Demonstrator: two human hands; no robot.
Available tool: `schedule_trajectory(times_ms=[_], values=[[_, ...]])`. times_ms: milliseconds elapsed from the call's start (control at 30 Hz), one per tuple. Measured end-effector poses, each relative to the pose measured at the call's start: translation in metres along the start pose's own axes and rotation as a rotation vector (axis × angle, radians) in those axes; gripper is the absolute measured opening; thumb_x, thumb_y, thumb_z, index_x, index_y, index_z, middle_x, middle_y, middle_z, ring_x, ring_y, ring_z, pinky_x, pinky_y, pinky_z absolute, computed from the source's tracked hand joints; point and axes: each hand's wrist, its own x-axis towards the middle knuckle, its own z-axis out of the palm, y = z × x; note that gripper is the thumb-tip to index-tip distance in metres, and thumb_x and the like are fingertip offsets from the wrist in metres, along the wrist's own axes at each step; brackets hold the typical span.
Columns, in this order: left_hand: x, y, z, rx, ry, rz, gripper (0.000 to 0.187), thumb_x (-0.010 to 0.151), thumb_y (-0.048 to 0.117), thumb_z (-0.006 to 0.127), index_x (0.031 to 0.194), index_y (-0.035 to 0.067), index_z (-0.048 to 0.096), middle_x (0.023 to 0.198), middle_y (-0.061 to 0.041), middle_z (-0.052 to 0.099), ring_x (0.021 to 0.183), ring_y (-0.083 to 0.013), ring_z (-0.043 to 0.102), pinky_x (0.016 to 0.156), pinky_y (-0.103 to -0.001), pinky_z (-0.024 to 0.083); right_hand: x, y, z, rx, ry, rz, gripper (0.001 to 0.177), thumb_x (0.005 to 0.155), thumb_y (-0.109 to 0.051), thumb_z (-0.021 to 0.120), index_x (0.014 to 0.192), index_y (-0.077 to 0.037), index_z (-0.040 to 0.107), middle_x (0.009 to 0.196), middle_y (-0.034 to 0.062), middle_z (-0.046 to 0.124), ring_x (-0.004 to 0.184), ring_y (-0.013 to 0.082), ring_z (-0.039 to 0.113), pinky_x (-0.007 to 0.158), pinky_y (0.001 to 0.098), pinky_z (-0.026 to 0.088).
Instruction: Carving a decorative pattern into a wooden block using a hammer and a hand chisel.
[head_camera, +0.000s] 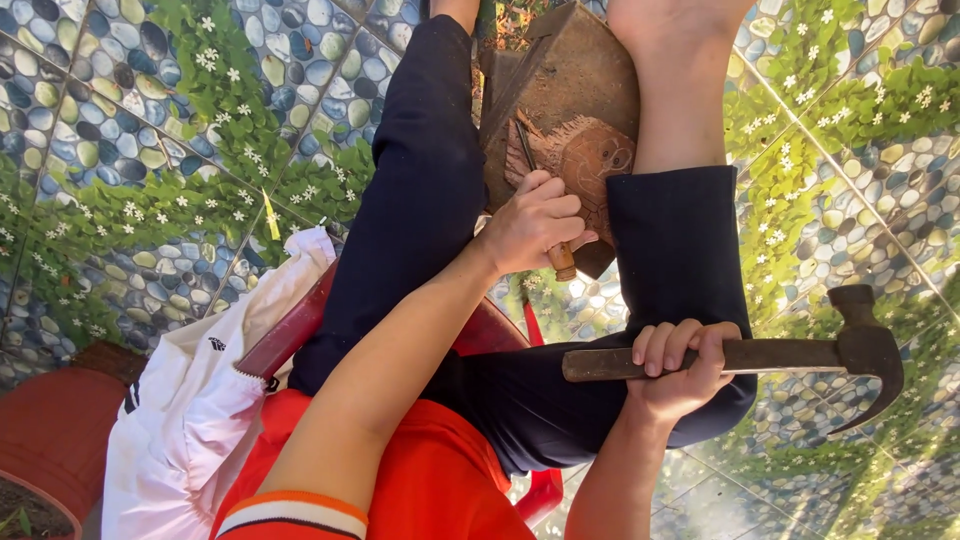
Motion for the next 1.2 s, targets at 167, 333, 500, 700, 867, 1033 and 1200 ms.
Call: schedule_trajectory(times_ms=[167,333,500,700,867,1033,1200], values=[[-0.008,-0.006,0.003,0.061,-0.077,0.032,0.039,0.091,0.029,0.074,0.065,0.016,0.049,0.066,-0.001,0.041,0.064,-0.0201,0.046,0.075,-0.034,0.042,0.001,0.003,0.0,0.035,0.006,-0.002,0.022,0.108,-0.016,0.042,0.086,-0.017,0.039,0.05,-0.0038,0.027,0.031,0.0088,0.033,0.034,0.025,0.038],[0.019,0.008,-0.005,0.045,-0.021,0.013,0.044,0.092,0.036,0.073,0.063,0.017,0.046,0.065,0.001,0.039,0.063,-0.0187,0.044,0.075,-0.033,0.04,0.0,0.003,0.001,0.057,-0.011,-0.01,0.024,0.109,-0.016,0.042,0.085,-0.017,0.039,0.049,-0.0037,0.027,0.031,0.0091,0.034,0.034,0.0246,0.038],[0.052,0.019,-0.004,-0.026,0.116,-0.07,0.047,0.099,0.03,0.064,0.059,0.014,0.045,0.058,-0.002,0.039,0.052,-0.0238,0.044,0.059,-0.034,0.039,-0.005,0.005,-0.001,0.055,-0.004,0.017,0.027,0.11,-0.016,0.042,0.084,-0.018,0.039,0.05,-0.0042,0.027,0.031,0.0084,0.032,0.035,0.0229,0.038],[0.088,0.02,-0.015,0.032,0.245,-0.005,0.045,0.098,0.026,0.068,0.063,0.013,0.042,0.057,0.001,0.039,0.048,-0.0152,0.04,0.047,-0.03,0.031,-0.001,-0.02,0.039,-0.059,0.084,0.118,0.033,0.106,-0.01,0.04,0.074,-0.02,0.038,0.052,-0.0033,0.024,0.037,0.0081,0.023,0.036,0.0233,0.029],[0.124,-0.001,-0.013,-0.08,0.323,-0.362,0.051,0.103,0.042,0.042,0.06,0.015,0.036,0.051,0.003,0.037,0.041,-0.0116,0.034,0.04,-0.031,0.026,-0.002,-0.022,0.036,-0.109,0.056,0.14,0.029,0.107,-0.019,0.042,0.078,-0.023,0.039,0.055,-0.0051,0.024,0.039,0.0068,0.026,0.039,0.0228,0.029],[0.146,-0.034,-0.005,-0.186,0.251,-0.522,0.062,0.095,0.065,0.032,0.056,0.018,0.03,0.043,0.003,0.023,0.036,-0.0085,0.02,0.039,-0.028,0.017,-0.003,-0.023,0.033,-0.139,0.063,0.144,0.026,0.108,-0.018,0.042,0.083,-0.024,0.043,0.055,-0.0048,0.025,0.04,0.0066,0.026,0.038,0.0228,0.03],[0.153,-0.035,-0.023,-0.297,0.262,-0.527,0.056,0.095,0.061,0.038,0.06,0.018,0.032,0.047,0.003,0.024,0.041,-0.0084,0.023,0.043,-0.028,0.02,-0.002,-0.022,0.043,-0.143,0.097,0.127,0.031,0.107,-0.015,0.041,0.078,-0.022,0.038,0.054,-0.0043,0.024,0.039,0.0072,0.025,0.037,0.0228,0.029]])
